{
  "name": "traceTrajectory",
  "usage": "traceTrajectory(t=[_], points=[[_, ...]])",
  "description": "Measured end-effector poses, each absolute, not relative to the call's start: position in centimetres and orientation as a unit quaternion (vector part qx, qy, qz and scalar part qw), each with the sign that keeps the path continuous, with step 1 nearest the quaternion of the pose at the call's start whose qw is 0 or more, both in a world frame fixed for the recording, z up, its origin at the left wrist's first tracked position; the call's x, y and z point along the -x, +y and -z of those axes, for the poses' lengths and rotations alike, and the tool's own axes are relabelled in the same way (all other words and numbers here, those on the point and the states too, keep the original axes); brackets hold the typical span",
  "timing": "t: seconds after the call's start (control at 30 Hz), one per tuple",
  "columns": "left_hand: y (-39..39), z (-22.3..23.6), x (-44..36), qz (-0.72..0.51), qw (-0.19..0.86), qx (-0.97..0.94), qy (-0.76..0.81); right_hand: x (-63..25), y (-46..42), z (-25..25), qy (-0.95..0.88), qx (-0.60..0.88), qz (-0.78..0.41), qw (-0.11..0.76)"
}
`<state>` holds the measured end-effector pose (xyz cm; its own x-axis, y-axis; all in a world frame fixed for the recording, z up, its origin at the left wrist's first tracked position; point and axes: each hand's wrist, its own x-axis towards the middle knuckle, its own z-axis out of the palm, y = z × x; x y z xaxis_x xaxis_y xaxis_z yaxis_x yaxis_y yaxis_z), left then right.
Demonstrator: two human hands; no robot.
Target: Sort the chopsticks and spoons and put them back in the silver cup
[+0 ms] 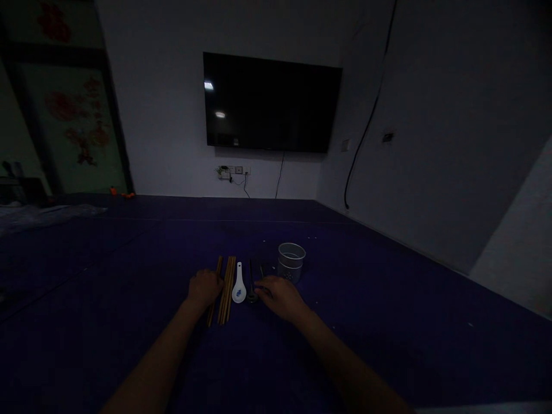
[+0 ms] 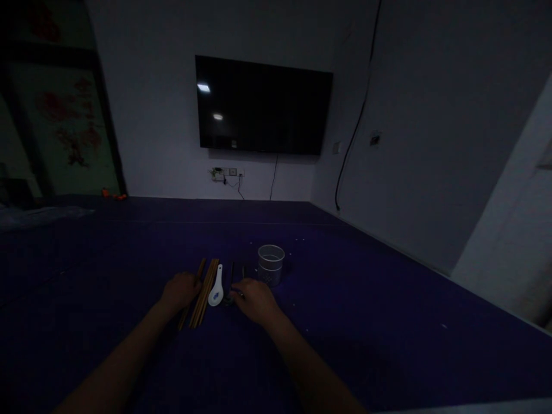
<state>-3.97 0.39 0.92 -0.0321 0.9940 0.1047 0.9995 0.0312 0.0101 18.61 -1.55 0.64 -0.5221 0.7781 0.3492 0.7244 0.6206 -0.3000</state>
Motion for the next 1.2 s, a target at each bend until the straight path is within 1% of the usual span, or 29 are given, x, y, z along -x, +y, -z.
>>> traceTrajectory(t=[0.43, 0.83, 1.2], points=[[0.9, -1.3, 4.6, 0.031, 0.005, 0.71, -0.704, -18.6, -1.9, -1.1, -0.874, 0.437, -0.063, 0.205], [0.5, -1.9, 4.3, 0.03, 0.007, 0.694, -0.719, -18.6, -1.9, -1.0, -0.876, 0.429, -0.054, 0.213], [0.1, -2.3, 4.5, 0.012, 0.008, 0.707, -0.707, -18.6, -1.9, -1.0, -0.879, 0.429, -0.052, 0.204]])
